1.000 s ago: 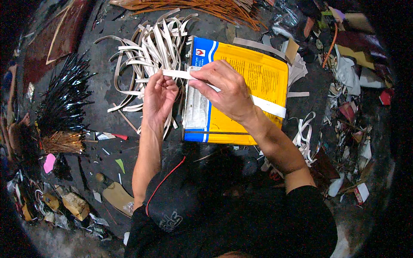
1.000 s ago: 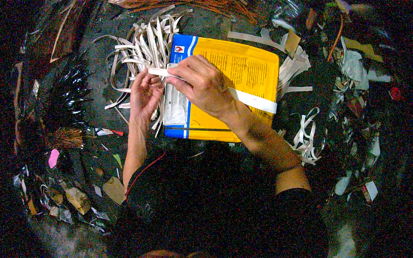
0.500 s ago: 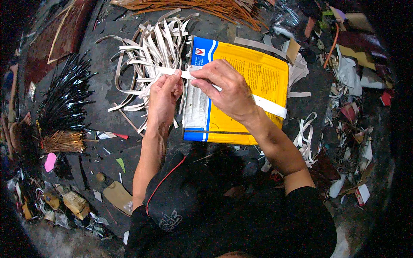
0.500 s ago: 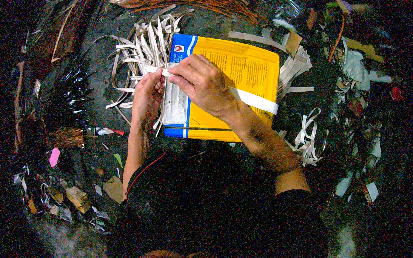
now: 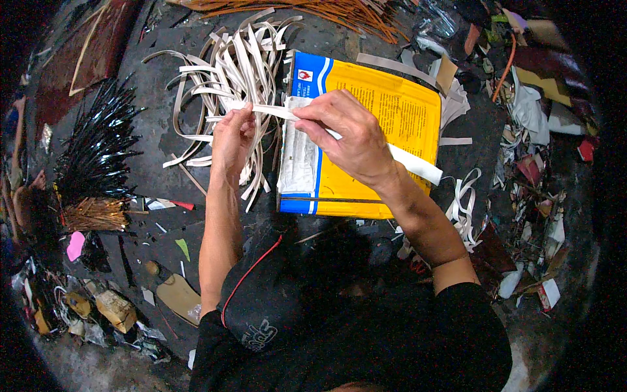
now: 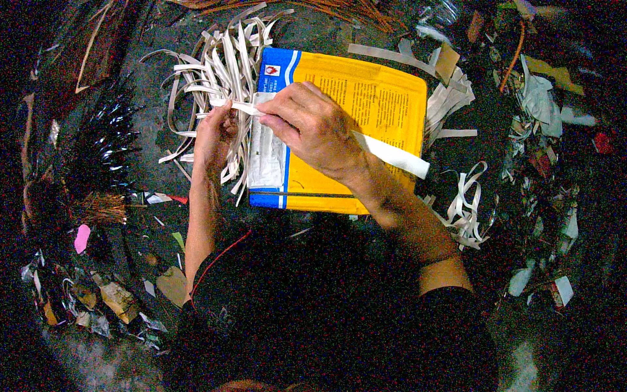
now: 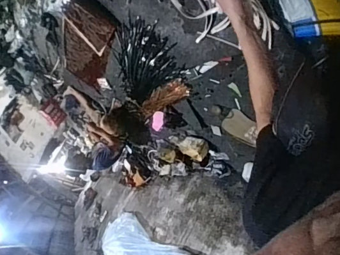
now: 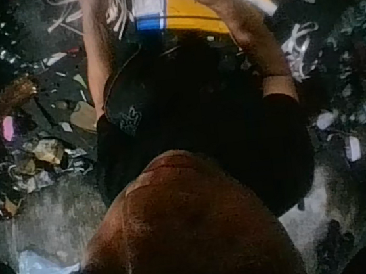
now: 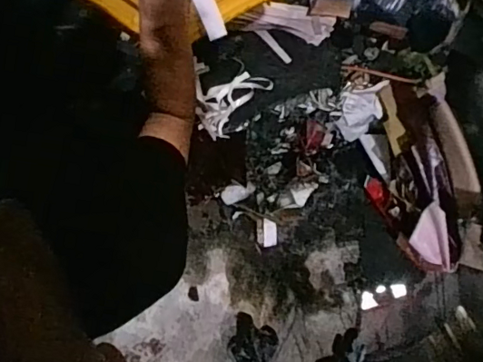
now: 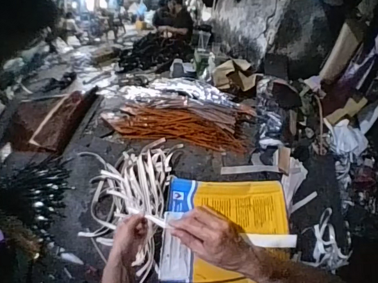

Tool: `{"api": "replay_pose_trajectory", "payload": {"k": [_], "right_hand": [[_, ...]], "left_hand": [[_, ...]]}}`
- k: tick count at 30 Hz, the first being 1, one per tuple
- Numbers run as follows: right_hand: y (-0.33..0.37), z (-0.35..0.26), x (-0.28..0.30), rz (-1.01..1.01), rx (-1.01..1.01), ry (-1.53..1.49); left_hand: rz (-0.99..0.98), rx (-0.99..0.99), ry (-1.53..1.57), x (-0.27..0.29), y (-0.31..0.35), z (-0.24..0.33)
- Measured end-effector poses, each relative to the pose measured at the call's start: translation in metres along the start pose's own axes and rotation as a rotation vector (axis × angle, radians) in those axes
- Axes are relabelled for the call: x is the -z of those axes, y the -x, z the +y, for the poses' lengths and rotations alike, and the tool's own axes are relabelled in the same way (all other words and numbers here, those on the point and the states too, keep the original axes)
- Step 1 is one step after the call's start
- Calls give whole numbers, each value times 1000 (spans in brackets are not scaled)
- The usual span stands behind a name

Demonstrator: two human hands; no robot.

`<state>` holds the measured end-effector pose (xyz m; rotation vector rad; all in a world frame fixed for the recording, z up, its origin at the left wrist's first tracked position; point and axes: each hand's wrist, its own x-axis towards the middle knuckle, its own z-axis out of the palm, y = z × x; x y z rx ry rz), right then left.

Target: The person sits on the floor and repeatedly peels thin white strips from a larger roll or sheet, separating them by hand. The person places the peeled strips into a pile on the floor and continues the process throughout the clip.

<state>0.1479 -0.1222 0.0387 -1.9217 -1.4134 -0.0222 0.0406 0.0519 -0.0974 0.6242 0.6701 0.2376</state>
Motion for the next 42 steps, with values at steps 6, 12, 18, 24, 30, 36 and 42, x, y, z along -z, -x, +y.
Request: {"api": "replay_pose_trajectory", "payload": {"k": [6,12,18,24,30,36,42], "right_hand": [[-2,-1,-3,21,10,-2],[-2,0,-3,31,19,15],[-2,-1,-2,13,37,25],[-2,1,-1,16,42,3],[0,1,0,11,43,14],[-3,-1,-3,21,30,24],[-4,-4,-2,23,47,51]], "left_hand": [[-11,34,170,7,-9,11],[-77,-36,11,-74,67,23],[-64,-62,-82,-71,64,22],[-59,-67,-70,-40,40,13],[-7,-67,-126,-22,22,12],[-2,17,283,-9,4,7],[-99,-249,-453,-76,66,22]]}}
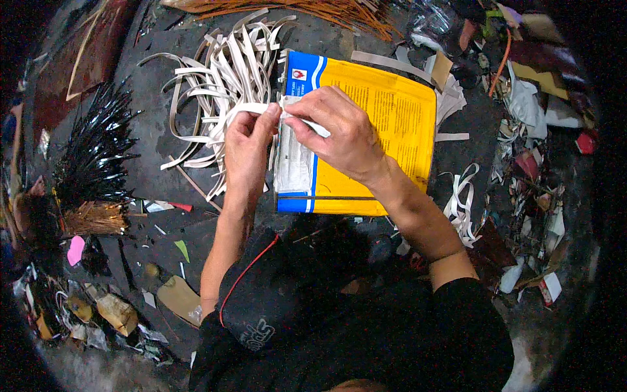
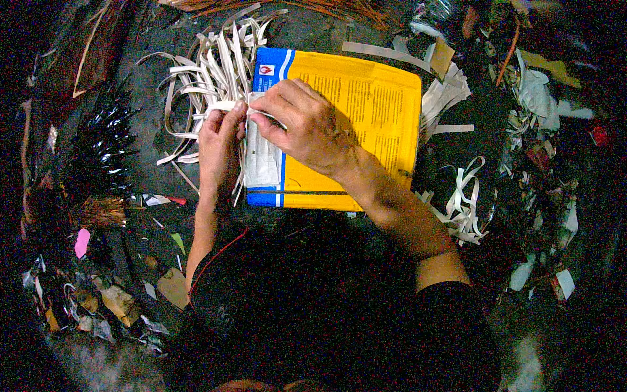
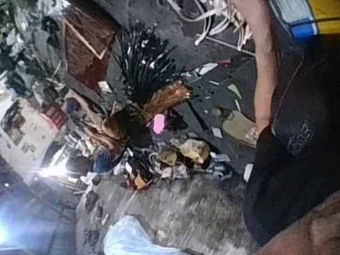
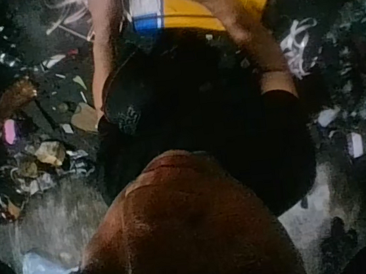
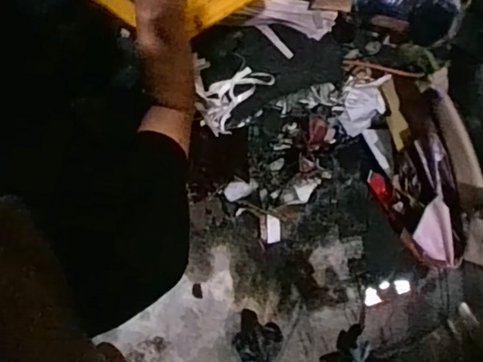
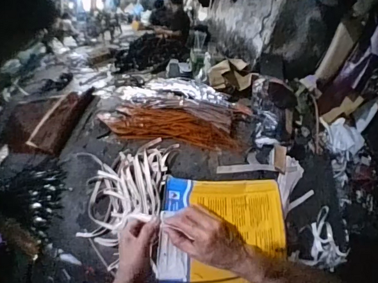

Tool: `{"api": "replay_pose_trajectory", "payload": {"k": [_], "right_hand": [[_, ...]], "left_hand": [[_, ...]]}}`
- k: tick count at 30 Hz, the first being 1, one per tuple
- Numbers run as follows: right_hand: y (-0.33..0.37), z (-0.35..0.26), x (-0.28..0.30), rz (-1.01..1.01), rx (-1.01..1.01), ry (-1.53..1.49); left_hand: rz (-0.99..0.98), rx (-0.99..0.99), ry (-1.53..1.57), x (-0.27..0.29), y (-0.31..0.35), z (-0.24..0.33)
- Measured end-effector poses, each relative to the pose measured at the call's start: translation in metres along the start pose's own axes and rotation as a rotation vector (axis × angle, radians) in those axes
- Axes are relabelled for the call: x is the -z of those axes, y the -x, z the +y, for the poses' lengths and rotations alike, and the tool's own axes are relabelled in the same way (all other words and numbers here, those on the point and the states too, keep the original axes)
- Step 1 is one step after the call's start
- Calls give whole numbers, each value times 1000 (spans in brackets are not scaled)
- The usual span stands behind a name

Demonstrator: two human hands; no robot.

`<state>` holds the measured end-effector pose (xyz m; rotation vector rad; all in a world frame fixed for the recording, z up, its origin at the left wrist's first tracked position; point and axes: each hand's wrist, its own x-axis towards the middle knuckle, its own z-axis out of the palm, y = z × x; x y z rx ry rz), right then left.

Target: The person sits on the floor and repeatedly peels thin white strips from a larger roll or sheet, separating them by hand. The person places the peeled strips into a pile on the floor and continues the process throughout the clip.

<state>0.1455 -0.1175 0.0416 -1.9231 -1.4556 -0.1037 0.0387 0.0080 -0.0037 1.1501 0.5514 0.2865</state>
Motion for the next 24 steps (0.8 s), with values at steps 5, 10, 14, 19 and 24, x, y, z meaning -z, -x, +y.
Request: {"api": "replay_pose_trajectory", "payload": {"k": [5,10,14,19,24], "right_hand": [[2,4,0,1,13,-23],[3,5,0,-8,33,-17],[3,4,3,-16,53,19],[-1,6,0,-21,67,46],[7,5,6,-36,10,28]], "left_hand": [[53,189,344,5,-3,-7],[44,161,351,22,-15,-25],[43,150,316,32,-21,-32],[32,155,329,35,-27,-42],[30,199,330,32,-30,-43]]}}
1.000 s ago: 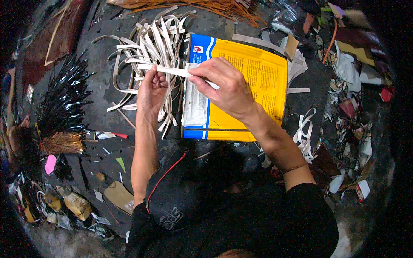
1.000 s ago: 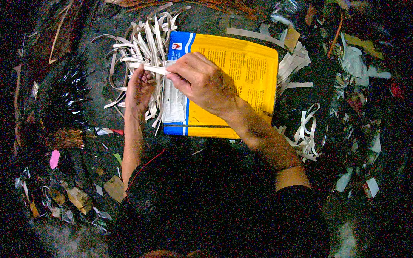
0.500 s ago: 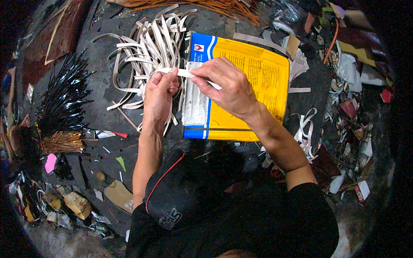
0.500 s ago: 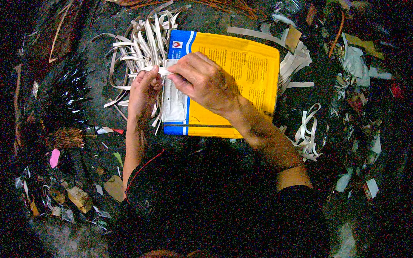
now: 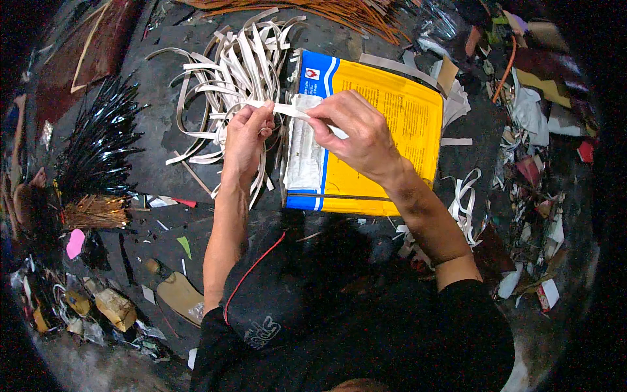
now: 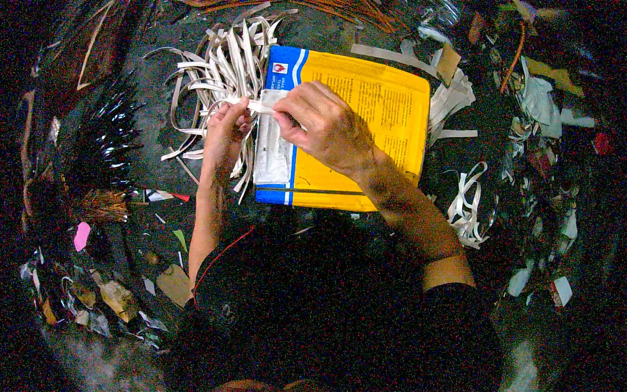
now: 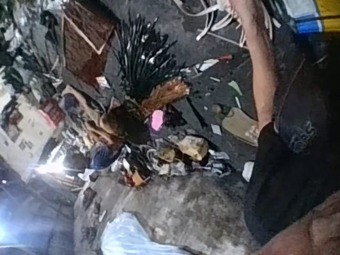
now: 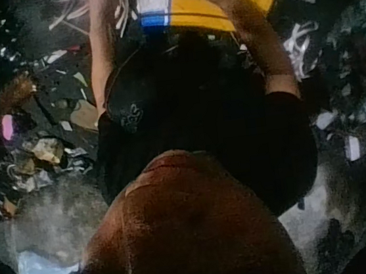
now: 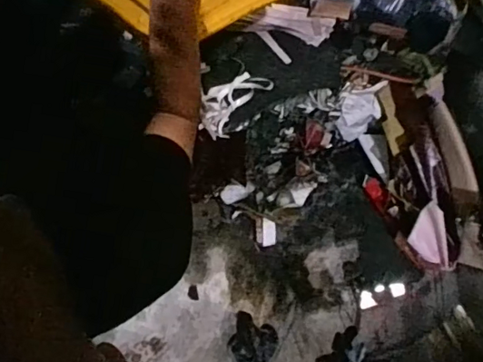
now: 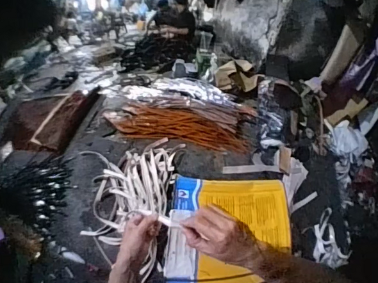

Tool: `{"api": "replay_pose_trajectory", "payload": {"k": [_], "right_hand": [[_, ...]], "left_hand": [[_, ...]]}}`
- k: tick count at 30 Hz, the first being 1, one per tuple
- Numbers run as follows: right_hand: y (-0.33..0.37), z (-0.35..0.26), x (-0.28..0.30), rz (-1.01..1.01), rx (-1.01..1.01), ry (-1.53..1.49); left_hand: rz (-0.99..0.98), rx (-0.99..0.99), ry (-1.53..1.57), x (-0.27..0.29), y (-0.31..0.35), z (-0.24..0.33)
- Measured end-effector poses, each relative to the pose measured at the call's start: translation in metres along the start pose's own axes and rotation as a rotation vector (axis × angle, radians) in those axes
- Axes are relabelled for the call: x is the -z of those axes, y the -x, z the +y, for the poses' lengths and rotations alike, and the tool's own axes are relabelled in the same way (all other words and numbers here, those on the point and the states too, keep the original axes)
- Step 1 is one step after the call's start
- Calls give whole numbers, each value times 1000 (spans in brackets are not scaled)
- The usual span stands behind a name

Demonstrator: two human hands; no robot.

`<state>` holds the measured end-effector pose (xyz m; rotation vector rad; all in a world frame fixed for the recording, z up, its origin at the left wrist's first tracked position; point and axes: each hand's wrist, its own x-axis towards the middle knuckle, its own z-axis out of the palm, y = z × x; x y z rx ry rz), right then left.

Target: The person sits on the floor and repeatedly peels thin white strips from a larger roll or sheet, separating them by hand. The person places the peeled strips into a pile on the floor and continues the process throughout the clip.

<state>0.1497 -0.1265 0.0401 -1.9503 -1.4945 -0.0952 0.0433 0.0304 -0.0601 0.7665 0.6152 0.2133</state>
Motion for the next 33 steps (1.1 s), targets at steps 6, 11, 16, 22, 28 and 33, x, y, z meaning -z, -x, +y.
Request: {"api": "replay_pose_trajectory", "payload": {"k": [6,11,16,22,28,33], "right_hand": [[-10,-3,-11,28,15,-82],[-7,-1,-9,14,-8,-87],[0,-3,-2,-23,-49,-83],[-8,-4,-7,21,25,-110],[-2,-2,-3,10,-16,-61],[3,-5,-3,2,-3,8]], "left_hand": [[28,59,398,9,-6,-4],[-103,10,220,-40,35,31],[21,-2,-125,-38,38,28],[-14,-31,2,-25,25,17],[12,-55,-52,-21,24,17],[13,-86,-24,-12,27,20]]}}
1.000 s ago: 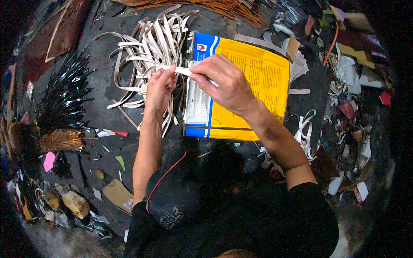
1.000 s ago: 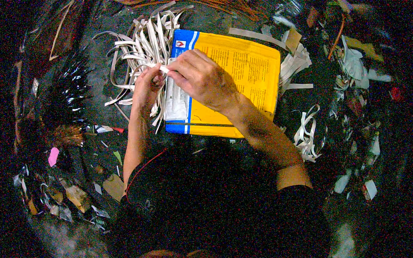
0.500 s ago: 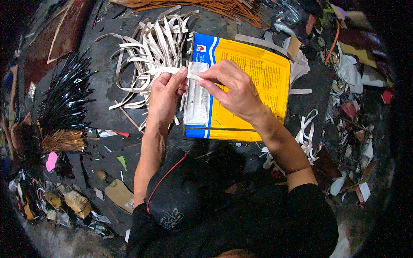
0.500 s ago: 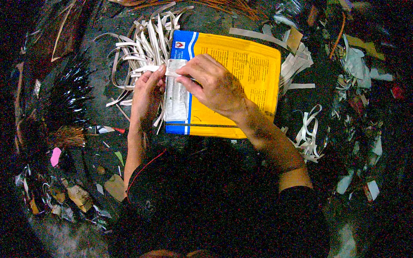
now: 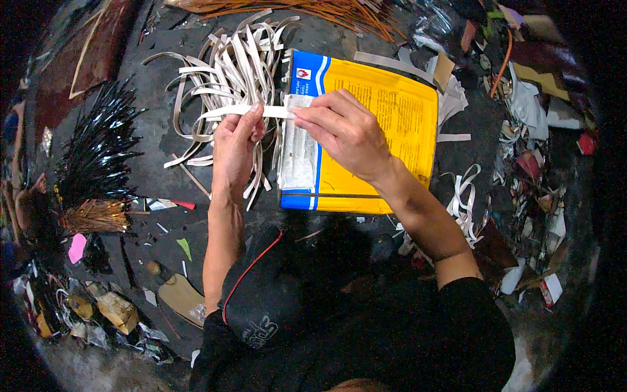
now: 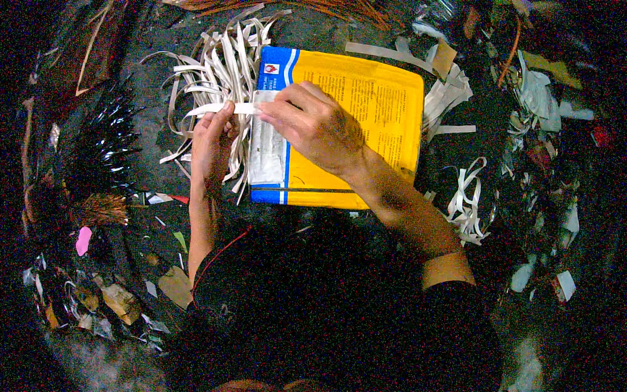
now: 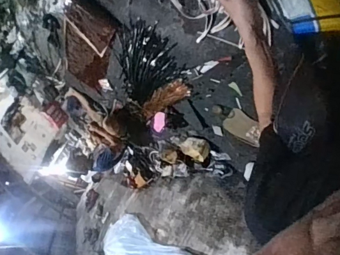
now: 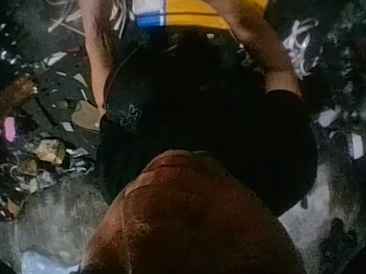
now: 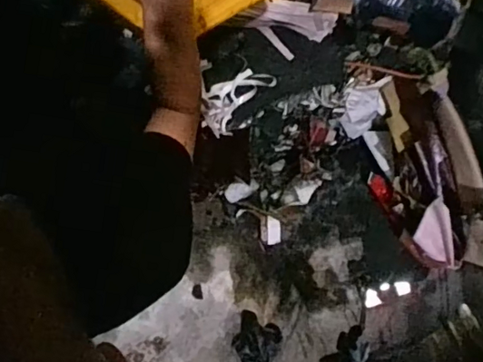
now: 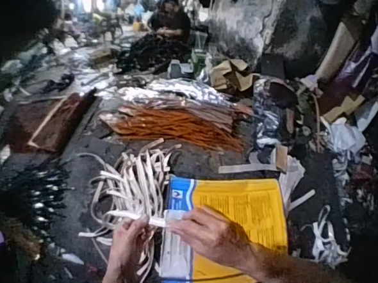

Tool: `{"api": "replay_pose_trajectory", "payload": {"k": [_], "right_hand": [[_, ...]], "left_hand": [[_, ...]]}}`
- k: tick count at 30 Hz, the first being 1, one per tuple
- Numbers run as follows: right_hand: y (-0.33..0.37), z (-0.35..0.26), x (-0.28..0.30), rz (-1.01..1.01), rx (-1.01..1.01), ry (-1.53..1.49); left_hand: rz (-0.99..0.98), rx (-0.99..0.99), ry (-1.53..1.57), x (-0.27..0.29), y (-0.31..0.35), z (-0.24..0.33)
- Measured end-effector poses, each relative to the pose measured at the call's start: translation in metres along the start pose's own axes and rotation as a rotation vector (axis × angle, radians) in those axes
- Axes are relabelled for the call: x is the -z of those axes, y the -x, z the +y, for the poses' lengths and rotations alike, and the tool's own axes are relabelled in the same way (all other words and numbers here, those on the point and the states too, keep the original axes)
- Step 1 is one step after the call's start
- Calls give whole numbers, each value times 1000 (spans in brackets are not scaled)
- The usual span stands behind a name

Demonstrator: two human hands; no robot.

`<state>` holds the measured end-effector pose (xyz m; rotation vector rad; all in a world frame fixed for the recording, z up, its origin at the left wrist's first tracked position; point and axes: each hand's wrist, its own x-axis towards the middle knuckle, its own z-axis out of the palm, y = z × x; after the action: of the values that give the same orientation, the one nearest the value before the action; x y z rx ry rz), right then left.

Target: The person sits on the floor and repeatedly peels thin white strips from a larger roll or sheet, separating them by hand. The person places the peeled strips into a pile on the floor and continues the process throughout the clip.

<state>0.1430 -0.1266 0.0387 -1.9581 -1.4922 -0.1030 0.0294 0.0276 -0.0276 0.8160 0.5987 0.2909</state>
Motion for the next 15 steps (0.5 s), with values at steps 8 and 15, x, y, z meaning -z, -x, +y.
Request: {"api": "replay_pose_trajectory", "payload": {"k": [8,15], "right_hand": [[-2,1,3,-42,86,98],[4,-9,23,-78,-112,42]], "left_hand": [[-113,-99,-326,-33,10,11],[83,-281,-603,-43,11,4]]}}
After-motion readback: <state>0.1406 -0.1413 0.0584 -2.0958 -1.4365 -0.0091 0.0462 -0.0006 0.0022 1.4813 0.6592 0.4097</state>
